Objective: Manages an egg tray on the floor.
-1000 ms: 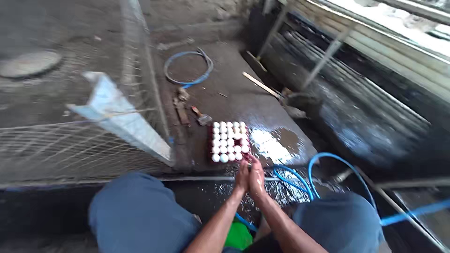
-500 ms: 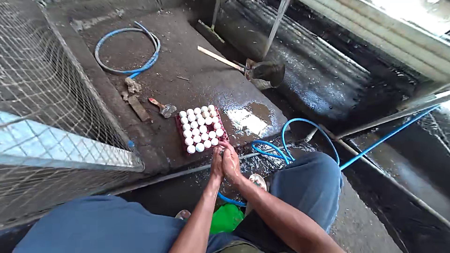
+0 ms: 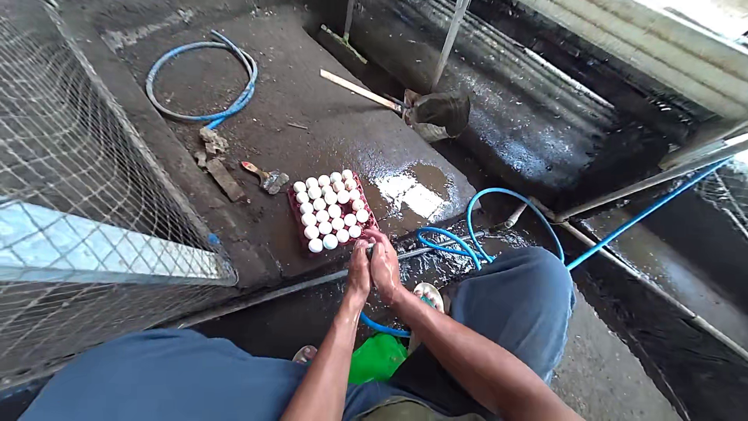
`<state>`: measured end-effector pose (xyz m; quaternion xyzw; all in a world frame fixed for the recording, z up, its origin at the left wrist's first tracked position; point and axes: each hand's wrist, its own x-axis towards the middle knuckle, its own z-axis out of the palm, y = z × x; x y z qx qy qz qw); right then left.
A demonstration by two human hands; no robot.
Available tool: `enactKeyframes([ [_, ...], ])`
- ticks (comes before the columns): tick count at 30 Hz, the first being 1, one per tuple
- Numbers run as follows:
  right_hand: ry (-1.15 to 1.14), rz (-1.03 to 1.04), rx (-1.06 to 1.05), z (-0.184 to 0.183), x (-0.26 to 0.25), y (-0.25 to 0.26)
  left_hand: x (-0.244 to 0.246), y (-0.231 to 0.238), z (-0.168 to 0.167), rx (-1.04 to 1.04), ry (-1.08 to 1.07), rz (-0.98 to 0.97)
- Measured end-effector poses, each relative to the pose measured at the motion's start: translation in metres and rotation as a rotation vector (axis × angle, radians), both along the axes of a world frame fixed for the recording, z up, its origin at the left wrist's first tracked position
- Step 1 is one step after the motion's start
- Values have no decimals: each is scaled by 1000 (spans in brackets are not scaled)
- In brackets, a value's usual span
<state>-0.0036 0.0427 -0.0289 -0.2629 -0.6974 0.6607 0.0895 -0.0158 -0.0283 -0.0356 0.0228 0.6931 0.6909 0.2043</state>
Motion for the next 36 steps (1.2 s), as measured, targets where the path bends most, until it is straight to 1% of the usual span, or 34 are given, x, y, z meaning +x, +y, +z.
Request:
enactKeyframes([
  [1,-34,-6,-36,-4,-5,5,0,-2,-1,-21,-40,-38],
  [3,-193,-23,-267,-7,-20,23,-1,1,0,-72,-107,-50],
  [5,-344,-48,-508,1,-23,32,2,0,3,27,-197,-115],
  [6,-356,-59,-582,4,-22,34,2,-3,6,62,-228,-139],
  [7,-321,-77,-623,6,-23,36,-1,-4,9,87,-245,-142],
  [8,-251,-86,-598,7,-22,35,-4,-4,8,101,-247,-119],
  [9,-185,-81,-497,7,-19,33,-6,-4,6,87,-230,-94],
  [10,-122,-37,-332,6,-14,29,-8,-5,4,53,-202,-67],
  [12,2,61,12,8,-2,16,-6,-5,6,61,-170,-39],
  [13,56,67,98,8,1,12,-4,0,7,51,-135,-1],
  [14,59,44,103,8,0,12,-3,2,9,12,-99,16],
  [16,-44,-43,-55,5,-11,19,1,5,10,-123,-66,25],
  [17,-77,-64,-114,3,-15,20,2,5,11,-150,-58,26],
  [18,-75,-57,-114,5,-13,16,1,5,12,-154,-53,46],
  [20,-39,-31,-39,11,-2,4,1,8,15,-158,-36,115],
  [21,-39,-33,-27,10,0,4,2,6,15,-161,-44,98],
  [23,-81,-70,-93,5,-10,13,2,4,15,-186,-68,40],
  [24,-99,-74,-114,6,-13,14,1,6,14,-202,-68,52],
  [27,-20,-6,17,13,5,-5,-2,8,14,-180,-38,172],
  [28,-6,4,23,10,7,-7,-1,6,11,-159,-38,161],
  [30,-85,-40,-43,3,-8,5,-2,1,9,-159,-63,81],
  [31,-146,-62,-99,2,-15,11,-2,4,9,-188,-56,80],
  [32,-168,-66,-108,4,-15,10,-1,5,9,-202,-40,101],
  [34,-99,-15,-39,12,-3,-2,-1,8,8,-239,18,171],
  [36,-38,4,-40,7,-1,-3,-1,5,6,-197,6,158],
])
